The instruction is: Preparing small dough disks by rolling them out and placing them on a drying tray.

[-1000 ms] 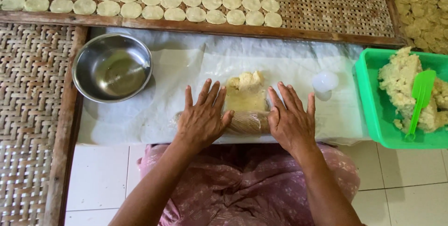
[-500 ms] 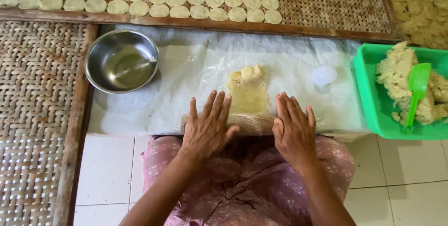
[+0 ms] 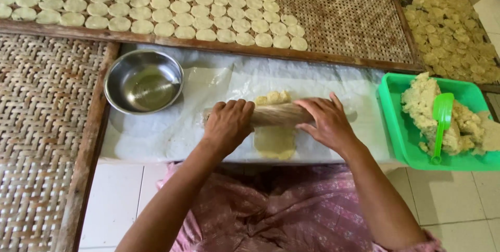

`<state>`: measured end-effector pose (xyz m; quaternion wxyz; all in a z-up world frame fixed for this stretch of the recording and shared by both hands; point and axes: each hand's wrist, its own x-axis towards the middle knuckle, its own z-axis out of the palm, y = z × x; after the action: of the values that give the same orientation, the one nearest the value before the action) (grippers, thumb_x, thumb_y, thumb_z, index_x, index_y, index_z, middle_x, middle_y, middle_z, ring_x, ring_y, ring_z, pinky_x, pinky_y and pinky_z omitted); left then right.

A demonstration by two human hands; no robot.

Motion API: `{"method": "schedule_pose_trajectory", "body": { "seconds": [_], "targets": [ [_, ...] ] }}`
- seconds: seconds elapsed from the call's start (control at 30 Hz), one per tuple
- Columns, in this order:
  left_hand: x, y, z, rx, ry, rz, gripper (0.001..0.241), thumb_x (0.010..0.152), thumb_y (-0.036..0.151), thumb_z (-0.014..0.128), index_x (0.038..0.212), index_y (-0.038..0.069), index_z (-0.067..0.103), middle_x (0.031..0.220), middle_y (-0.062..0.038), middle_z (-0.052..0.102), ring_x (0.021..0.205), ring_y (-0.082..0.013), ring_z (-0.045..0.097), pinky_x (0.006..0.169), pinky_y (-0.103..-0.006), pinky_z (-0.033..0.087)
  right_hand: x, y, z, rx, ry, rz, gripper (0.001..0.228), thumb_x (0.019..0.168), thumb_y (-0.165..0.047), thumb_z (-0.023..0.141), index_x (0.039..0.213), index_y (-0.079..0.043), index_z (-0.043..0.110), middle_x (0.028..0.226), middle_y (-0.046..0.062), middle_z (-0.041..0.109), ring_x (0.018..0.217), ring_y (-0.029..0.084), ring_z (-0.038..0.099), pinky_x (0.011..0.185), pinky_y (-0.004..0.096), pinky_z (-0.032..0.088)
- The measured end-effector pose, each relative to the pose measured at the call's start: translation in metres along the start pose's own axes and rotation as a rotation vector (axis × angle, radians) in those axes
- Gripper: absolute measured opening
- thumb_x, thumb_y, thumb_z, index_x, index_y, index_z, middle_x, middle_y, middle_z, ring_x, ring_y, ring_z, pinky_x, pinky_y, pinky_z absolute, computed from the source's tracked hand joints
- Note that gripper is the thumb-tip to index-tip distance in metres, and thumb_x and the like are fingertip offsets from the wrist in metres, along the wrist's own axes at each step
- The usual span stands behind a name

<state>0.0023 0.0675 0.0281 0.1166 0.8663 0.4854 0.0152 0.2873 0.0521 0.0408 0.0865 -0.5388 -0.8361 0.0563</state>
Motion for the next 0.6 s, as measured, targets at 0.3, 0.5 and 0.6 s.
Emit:
{"method": "schedule_pose_trajectory", "body": {
  "seconds": [0.3, 0.5, 0.6],
  "targets": [
    [0.014, -0.006, 0.021, 0.054, 0.134, -0.054, 0.069, 0.089, 0.051, 0.067, 0.136, 0.006, 0.046, 0.128, -0.014, 0.058, 0.126, -0.0312, 0.051, 0.1, -0.0503, 0.042, 0.038, 0.015, 0.013, -0.03, 0.051, -0.074, 0.076, 0.075, -0.037, 0.081, 0.142, -0.02, 0.051, 0.141, 0.002, 0.058, 0.136, 0.023, 0.05, 0.122, 0.054, 0.023],
    [0.022, 0.001, 0.037, 0.088, 0.159, -0.073, 0.076, 0.097, 0.061, 0.049, 0.144, 0.002, 0.041, 0.136, -0.02, 0.053, 0.135, -0.0378, 0.043, 0.109, -0.0574, 0.035, 0.033, 0.018, 0.02, -0.014, 0.078, -0.084, 0.076, 0.084, -0.058, 0.067, 0.144, -0.015, 0.05, 0.145, 0.006, 0.056, 0.137, 0.026, 0.048, 0.121, 0.056, 0.023],
    [0.016, 0.011, 0.042, 0.112, 0.164, -0.089, 0.074, 0.098, 0.057, 0.048, 0.146, 0.001, 0.04, 0.137, -0.021, 0.052, 0.133, -0.0387, 0.045, 0.109, -0.0559, 0.036, 0.02, 0.021, 0.033, -0.012, 0.132, -0.052, 0.072, 0.095, -0.064, 0.052, 0.146, -0.014, 0.049, 0.148, 0.007, 0.055, 0.139, 0.028, 0.048, 0.123, 0.057, 0.022]
  ]
}}
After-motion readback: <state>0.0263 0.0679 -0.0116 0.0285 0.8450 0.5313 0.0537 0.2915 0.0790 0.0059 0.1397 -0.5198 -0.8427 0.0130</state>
